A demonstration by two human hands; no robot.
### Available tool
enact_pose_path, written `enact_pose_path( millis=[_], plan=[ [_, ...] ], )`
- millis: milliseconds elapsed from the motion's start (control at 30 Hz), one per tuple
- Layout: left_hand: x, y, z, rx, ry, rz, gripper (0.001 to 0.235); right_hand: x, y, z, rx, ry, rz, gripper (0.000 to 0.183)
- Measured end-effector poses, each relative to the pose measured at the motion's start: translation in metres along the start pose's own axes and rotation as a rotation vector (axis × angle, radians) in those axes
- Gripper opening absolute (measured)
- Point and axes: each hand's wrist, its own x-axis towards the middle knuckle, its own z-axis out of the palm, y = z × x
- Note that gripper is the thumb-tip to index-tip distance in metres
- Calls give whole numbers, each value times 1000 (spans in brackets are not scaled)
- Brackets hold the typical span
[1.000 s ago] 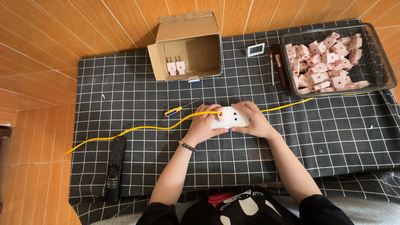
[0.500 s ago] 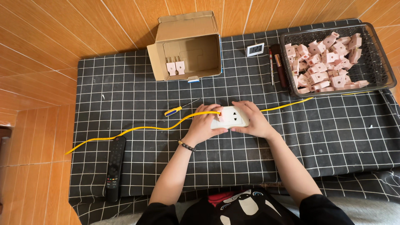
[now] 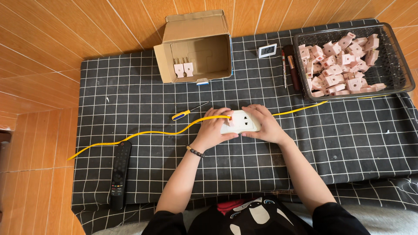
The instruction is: The person assembles a pink electrical plug by inserting a yellow wire into the terminals and securing it with a screwdriver. They then close the plug casing and test the connection by plugging it into a white power strip.
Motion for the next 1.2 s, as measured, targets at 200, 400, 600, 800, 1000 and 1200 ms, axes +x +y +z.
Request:
enact_pose_path(
  millis=[200, 400, 600, 800, 1000, 1200],
  plan=[
    [-1, -5, 6, 10, 7, 18, 82, -3, 6, 1, -13, -8, -11, 90],
    [0, -5, 6, -5, 7, 13, 81, -2, 6, 1, -11, -12, -1, 90],
    [1, -3, 6, 20, 47, 33, 80, 0, 2, 3, -53, 20, -22, 91],
    [-22, 44, 4, 265, 121, -109, 72, -2, 7, 5, -86, 29, -21, 91],
    [-83, 152, -52, -34, -26, 61, 26, -6, 10, 6, -105, -37, -11, 91],
    [-136, 197, 0, -1208, -864, 107, 108, -7, 14, 7, -99, -36, -22, 88]
  ],
)
